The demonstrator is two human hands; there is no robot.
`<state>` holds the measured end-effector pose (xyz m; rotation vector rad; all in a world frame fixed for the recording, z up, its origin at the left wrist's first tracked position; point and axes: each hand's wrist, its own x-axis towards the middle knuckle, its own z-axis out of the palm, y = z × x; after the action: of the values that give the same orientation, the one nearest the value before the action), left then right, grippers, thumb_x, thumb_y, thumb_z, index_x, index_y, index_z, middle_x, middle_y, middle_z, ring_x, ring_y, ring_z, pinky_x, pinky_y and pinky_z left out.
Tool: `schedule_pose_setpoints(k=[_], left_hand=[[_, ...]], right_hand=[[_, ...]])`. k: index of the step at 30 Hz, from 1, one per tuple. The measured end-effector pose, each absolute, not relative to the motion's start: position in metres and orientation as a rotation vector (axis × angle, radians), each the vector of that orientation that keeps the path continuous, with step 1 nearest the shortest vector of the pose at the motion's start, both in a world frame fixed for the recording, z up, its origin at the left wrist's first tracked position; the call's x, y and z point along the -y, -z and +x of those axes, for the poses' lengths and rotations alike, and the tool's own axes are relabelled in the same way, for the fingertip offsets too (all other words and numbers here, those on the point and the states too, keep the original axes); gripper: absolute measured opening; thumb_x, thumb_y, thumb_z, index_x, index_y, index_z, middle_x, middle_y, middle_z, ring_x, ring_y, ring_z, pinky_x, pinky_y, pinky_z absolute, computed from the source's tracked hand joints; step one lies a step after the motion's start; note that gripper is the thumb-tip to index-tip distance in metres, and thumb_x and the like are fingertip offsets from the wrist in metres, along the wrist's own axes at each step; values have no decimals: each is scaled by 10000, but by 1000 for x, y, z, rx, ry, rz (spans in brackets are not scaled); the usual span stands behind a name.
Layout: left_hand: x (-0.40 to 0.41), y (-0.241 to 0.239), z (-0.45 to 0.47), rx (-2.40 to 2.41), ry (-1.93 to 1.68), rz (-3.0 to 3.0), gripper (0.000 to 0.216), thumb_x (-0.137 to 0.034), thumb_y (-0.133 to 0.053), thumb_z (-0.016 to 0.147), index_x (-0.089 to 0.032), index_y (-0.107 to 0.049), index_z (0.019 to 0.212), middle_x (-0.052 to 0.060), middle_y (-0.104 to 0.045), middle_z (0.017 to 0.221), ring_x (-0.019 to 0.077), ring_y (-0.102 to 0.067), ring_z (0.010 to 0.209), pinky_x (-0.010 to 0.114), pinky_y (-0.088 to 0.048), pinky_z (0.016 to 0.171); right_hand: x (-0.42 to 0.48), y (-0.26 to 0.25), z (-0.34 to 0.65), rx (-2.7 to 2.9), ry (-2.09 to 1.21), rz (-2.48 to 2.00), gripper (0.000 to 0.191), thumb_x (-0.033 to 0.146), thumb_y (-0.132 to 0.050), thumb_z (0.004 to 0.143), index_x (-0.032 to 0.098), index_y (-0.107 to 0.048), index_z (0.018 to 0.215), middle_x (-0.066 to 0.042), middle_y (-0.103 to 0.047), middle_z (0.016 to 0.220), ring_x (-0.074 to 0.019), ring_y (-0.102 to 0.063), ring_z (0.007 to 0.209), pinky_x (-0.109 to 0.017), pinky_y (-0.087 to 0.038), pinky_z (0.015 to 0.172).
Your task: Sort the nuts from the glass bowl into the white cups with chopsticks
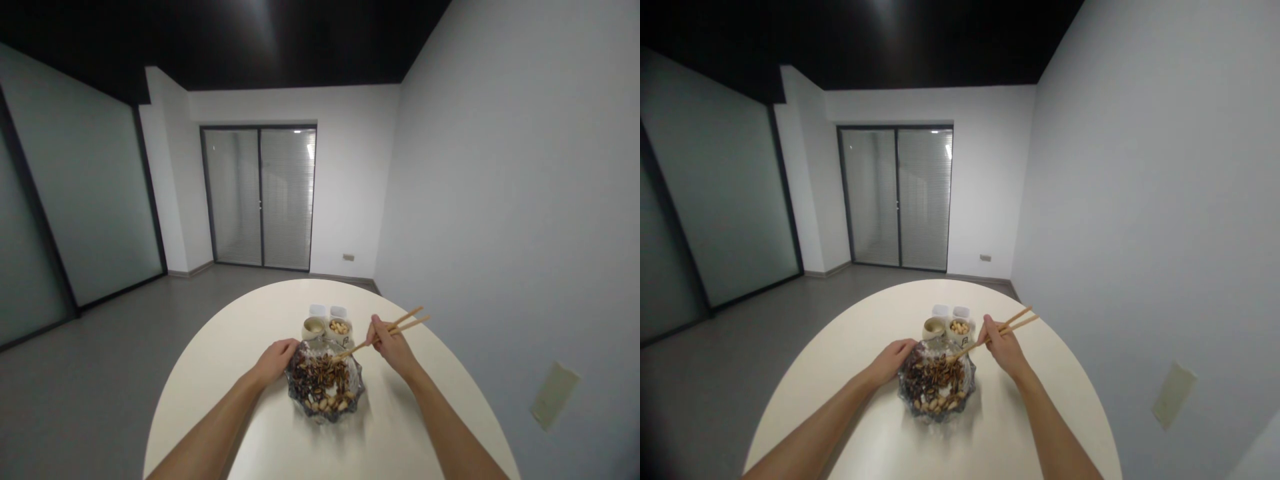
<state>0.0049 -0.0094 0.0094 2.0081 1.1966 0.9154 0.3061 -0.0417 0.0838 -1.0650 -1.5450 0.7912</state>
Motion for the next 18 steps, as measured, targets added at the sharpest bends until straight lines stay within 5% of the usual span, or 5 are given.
schedule_pose_setpoints(k=[18], left_hand=[[8, -9, 7, -1208, -915, 2020, 520, -532, -348, 964, -187, -731, 903, 49, -750, 949, 226, -637, 908, 291, -458, 862]], right_hand=[[35, -71, 283, 1315, -727, -971, 734, 838, -470, 801, 181, -615, 507, 58, -322, 371, -84, -297, 365, -218, -210, 381]])
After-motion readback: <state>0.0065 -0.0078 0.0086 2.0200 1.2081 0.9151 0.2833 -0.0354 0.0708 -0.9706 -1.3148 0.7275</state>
